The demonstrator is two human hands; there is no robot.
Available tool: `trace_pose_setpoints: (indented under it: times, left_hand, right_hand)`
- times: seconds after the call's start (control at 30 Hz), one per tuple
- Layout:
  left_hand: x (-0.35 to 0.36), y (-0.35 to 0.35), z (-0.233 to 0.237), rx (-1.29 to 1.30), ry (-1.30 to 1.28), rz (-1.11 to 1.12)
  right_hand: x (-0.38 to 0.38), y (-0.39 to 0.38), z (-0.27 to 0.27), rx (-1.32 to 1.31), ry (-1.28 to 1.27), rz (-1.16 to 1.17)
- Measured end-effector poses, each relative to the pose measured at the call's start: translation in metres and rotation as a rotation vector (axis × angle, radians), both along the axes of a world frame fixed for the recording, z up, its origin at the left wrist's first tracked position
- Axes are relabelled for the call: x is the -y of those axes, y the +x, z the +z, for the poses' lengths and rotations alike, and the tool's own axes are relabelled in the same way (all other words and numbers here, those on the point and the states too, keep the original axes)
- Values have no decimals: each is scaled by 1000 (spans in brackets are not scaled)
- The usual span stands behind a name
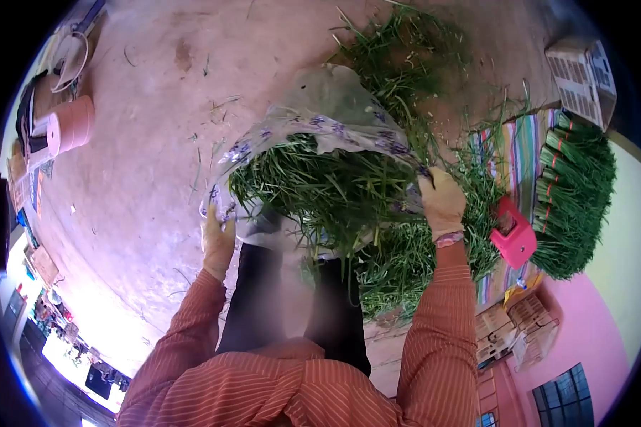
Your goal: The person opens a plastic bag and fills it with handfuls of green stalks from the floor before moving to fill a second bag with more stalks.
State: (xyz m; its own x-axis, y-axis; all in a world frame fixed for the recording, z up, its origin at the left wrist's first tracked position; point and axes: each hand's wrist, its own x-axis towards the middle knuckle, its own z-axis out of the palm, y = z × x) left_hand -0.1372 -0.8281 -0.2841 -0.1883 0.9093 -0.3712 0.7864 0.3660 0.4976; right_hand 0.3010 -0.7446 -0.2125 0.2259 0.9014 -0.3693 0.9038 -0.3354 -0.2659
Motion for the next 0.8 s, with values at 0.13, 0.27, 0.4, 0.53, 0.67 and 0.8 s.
trace_pose_setpoints:
  times: [0.13, 0.27, 0.4, 0.53, 0.67, 0.8]
  left_hand:
    - [-111, 88, 8, -311, 94, -328]
    - [-156, 133, -70, -632, -157, -736]
    - [-185, 115, -117, -322, -240, -567]
    - [-214, 74, -109, -132, -70, -772]
    - [-234, 51, -98, 48, -139, -735]
    - [-247, 50, -79, 255, -209, -657]
  right_hand:
    - [6, -17, -6, -149, 0, -38]
    - [14, -24, 1, -333, -89, -233]
    - [67, 3, 18, -397, 334, -471]
    - [220, 25, -52, -482, -416, -666]
    - [269, -57, -123, -1011, -270, -1205]
    - [234, -102, -158, -1074, -130, -1106]
